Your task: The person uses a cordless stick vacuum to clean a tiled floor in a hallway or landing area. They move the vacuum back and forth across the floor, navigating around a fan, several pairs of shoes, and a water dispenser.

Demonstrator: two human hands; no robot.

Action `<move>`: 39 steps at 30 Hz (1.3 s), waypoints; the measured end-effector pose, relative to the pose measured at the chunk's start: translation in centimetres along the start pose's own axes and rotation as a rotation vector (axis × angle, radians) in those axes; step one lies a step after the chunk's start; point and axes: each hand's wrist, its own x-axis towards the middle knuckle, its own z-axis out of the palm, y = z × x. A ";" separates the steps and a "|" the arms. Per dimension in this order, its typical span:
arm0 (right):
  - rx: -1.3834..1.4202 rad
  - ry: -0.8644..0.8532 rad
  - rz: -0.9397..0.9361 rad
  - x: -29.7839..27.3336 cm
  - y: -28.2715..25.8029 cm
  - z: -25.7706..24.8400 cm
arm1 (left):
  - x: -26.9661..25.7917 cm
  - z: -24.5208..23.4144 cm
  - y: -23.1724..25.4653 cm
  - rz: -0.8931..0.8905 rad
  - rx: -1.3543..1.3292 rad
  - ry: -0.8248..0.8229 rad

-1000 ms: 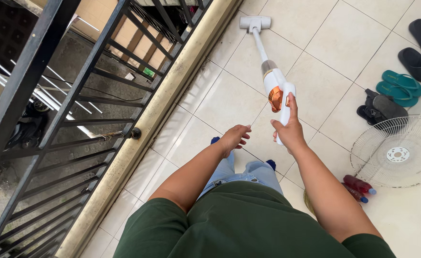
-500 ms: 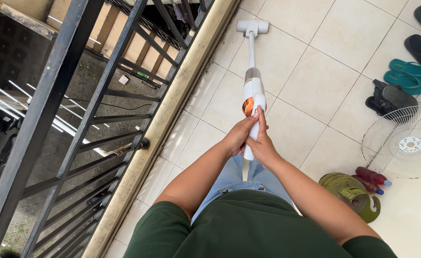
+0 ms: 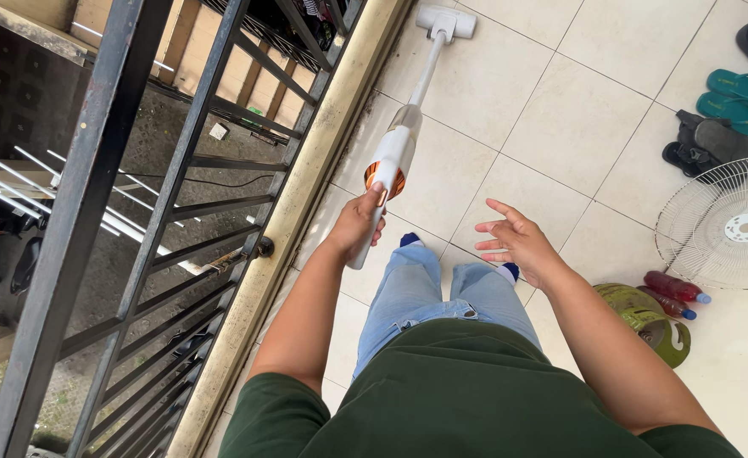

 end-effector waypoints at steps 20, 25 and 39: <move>0.124 0.085 0.100 0.0 6.0 -3.3 | -1.9 -5.1 1.6 -0.128 0.186 -0.170; 0.161 0.088 0.108 -0.5 6.7 -5.3 | 6.2 2.4 7.0 -0.085 0.161 -0.192; 0.099 -0.070 0.159 7.4 1.9 -15.4 | -5.4 3.9 4.4 -0.317 0.150 -0.246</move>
